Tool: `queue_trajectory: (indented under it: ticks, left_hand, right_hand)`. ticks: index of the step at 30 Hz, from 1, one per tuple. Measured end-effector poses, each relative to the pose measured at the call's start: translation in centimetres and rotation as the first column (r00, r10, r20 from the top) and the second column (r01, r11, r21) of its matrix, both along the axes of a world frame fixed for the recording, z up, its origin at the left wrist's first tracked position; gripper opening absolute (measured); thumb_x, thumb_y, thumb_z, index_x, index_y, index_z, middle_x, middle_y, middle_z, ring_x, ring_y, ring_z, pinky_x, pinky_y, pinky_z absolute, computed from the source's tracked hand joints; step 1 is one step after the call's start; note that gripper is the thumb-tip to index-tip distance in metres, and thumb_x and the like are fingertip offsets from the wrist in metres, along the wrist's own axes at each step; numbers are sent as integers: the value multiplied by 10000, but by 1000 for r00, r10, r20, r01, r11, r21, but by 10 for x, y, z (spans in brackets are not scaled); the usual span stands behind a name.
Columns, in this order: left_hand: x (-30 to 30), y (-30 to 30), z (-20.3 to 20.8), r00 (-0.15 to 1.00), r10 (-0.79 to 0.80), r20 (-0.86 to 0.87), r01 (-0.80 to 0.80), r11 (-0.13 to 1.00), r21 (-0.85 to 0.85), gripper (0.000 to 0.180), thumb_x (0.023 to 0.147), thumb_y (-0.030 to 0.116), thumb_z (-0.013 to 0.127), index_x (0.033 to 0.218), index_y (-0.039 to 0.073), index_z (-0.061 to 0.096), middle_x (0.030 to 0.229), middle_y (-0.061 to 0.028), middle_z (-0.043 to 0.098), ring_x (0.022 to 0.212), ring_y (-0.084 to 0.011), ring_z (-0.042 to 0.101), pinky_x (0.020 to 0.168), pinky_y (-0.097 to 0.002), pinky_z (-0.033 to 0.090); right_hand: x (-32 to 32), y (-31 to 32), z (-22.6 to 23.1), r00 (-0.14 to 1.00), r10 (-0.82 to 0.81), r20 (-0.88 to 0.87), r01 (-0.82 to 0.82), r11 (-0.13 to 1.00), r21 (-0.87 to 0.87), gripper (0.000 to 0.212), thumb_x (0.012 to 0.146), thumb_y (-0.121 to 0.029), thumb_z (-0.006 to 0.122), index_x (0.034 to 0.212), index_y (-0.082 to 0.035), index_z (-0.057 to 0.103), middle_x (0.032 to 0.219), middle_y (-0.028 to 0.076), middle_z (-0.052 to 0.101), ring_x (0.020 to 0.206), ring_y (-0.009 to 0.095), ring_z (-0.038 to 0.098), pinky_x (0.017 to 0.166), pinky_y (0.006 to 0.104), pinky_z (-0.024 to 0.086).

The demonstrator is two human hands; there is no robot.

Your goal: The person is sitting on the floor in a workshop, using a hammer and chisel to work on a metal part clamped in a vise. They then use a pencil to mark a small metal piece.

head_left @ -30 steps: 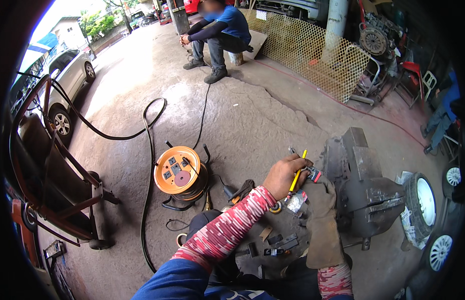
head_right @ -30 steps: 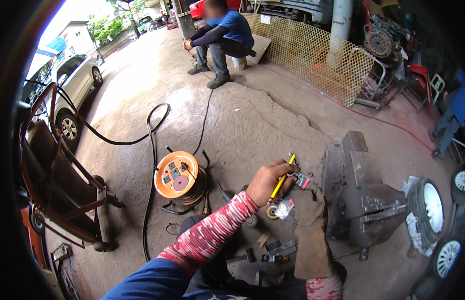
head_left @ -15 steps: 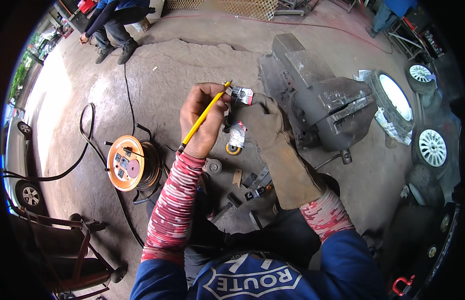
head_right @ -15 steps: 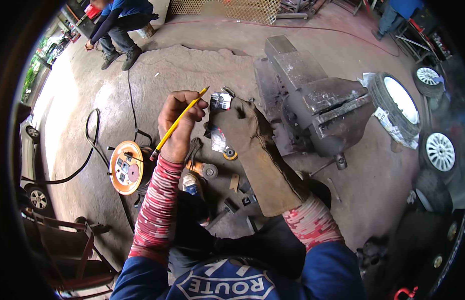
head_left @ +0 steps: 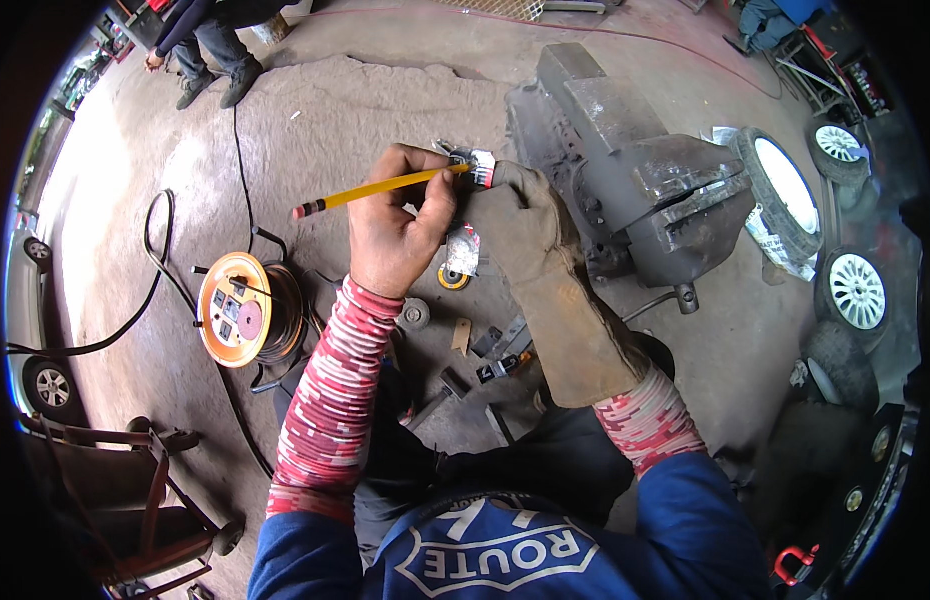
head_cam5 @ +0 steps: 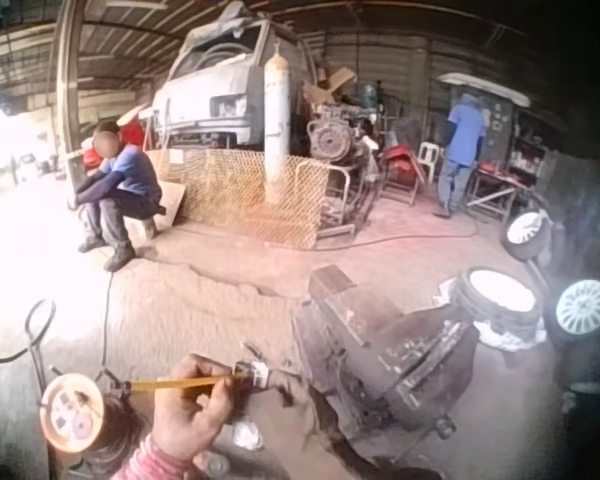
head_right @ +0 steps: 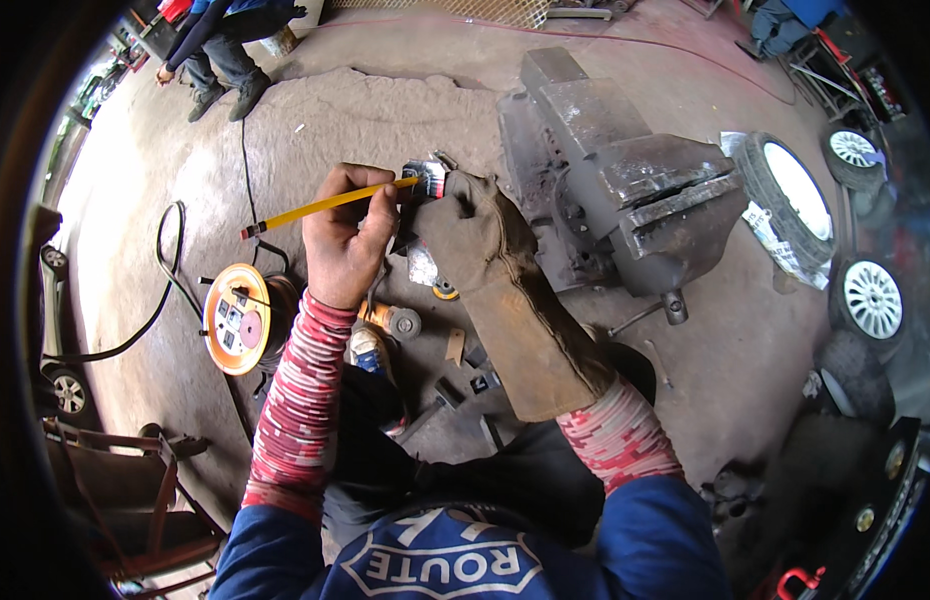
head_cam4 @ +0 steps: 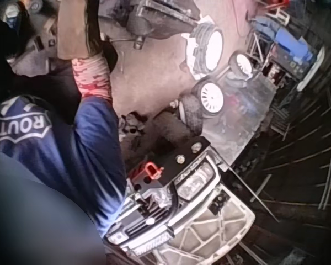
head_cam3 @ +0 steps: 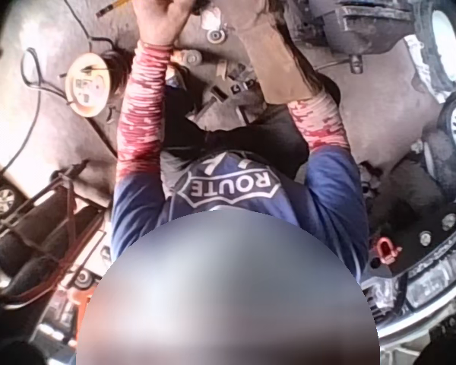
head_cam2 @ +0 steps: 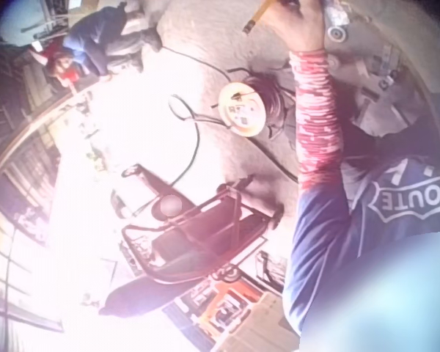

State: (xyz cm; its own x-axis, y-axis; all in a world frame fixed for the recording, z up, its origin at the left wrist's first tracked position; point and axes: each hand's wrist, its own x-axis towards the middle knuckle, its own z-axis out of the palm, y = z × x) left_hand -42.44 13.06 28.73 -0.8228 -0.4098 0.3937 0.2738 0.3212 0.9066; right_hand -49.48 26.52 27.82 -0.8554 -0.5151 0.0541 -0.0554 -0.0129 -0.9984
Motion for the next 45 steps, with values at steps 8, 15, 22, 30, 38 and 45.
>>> queue_trajectory:
  ticks: [8, 15, 22, 30, 38, 45]
  left_hand:
    - [1, -3, 1, 999, 29, -19, -31, 991, -132, 89, 895, 60, 648, 944, -11, 627, 836, -87, 662, 784, -152, 651, 722, -281, 516]
    - [0, -1, 3, 995, 61, -79, -72, 987, -147, 62, 878, 52, 638, 900, -3, 617, 792, -98, 664, 724, -175, 665, 688, -293, 522]
    - [1, -3, 7, 995, 68, -69, -81, 976, -204, 48, 860, 40, 638, 876, 0, 616, 765, -109, 667, 685, -175, 673, 647, -291, 525]
    - [3, -4, 8, 997, 55, -51, -65, 972, -225, 34, 863, 26, 625, 874, 1, 605, 775, -86, 650, 683, -152, 643, 659, -281, 512]
    - [7, -16, 8, 987, 131, -92, -137, 988, -69, 235, 979, 100, 411, 951, -20, 612, 933, -80, 649, 887, -147, 590, 836, -302, 477]
    - [5, -24, 1, 854, -82, 513, 34, 994, 102, 261, 961, 210, 618, 932, -41, 681, 732, -22, 617, 671, -79, 544, 601, -264, 450]
  right_hand:
    - [0, 0, 4, 997, -17, -80, 26, 994, 110, 274, 850, -154, 542, 1014, -13, 711, 863, 57, 706, 801, 135, 656, 702, 306, 534]
    - [0, -5, 2, 992, -30, -121, 44, 993, 111, 330, 832, -251, 533, 1027, -49, 707, 861, 172, 714, 790, 267, 716, 692, 375, 535]
    - [2, 0, 9, 989, 19, -150, 1, 991, 132, 307, 843, -112, 501, 1044, -4, 706, 866, 44, 715, 791, 96, 637, 720, 290, 536]
    - [3, 0, 7, 991, 20, -132, 3, 985, 175, 299, 848, -111, 510, 1044, 4, 704, 867, 46, 714, 790, 93, 632, 728, 290, 534]
    - [-6, -11, -33, 984, 97, 147, -28, 910, -414, 152, 852, -64, 638, 969, -16, 722, 881, 18, 713, 781, 89, 626, 681, 284, 520]
    - [-14, -11, -35, 905, -47, 422, 181, 942, -284, 125, 824, -105, 743, 934, -60, 707, 842, 19, 678, 690, 96, 605, 614, 281, 506]
